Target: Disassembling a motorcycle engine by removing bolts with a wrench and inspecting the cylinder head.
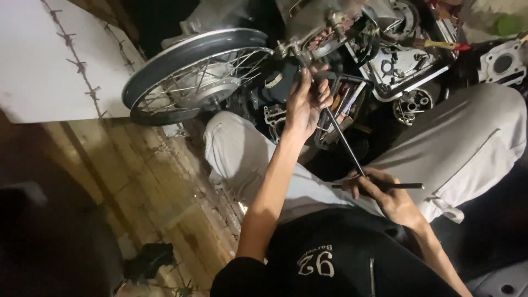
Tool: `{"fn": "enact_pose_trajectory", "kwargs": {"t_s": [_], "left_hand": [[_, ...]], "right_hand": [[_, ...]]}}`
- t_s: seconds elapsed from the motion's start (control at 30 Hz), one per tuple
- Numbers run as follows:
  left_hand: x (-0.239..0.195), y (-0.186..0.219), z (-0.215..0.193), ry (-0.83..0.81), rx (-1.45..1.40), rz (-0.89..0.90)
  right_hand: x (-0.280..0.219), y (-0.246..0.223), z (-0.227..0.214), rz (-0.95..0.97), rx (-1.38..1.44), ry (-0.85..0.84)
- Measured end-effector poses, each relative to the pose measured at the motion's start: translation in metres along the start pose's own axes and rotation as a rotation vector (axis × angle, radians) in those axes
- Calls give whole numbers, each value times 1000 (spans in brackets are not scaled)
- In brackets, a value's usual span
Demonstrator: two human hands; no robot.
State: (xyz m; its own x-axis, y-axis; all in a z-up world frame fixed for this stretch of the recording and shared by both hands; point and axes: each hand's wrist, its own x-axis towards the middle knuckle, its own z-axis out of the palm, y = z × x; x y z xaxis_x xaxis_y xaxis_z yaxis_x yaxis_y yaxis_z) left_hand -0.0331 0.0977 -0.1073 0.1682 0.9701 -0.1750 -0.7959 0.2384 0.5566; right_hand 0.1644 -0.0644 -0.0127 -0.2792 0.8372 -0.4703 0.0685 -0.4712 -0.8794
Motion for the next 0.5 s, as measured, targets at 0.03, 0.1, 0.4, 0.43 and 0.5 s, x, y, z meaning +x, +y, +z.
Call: {"fn": "enact_pose_trajectory", "kwargs": {"t_s": [0.03,0.1,0.4,0.43,0.5], "left_hand": [[-1,2,2,-8,-12,0],[-2,4,4,-13,-25,0],[-3,17,11,-12,-2,-16],[-4,17,12,-10,-11,-23],[-6,16,12,-7,-20,-35]], "right_hand": [[0,2,0,-11,-2,-7],[-1,7,-1,-20,-5,-15],[1,16,0,-86,41,-78],[-1,18,1,-75,29,-61],[-5,15,5,-60,19,-42]]}}
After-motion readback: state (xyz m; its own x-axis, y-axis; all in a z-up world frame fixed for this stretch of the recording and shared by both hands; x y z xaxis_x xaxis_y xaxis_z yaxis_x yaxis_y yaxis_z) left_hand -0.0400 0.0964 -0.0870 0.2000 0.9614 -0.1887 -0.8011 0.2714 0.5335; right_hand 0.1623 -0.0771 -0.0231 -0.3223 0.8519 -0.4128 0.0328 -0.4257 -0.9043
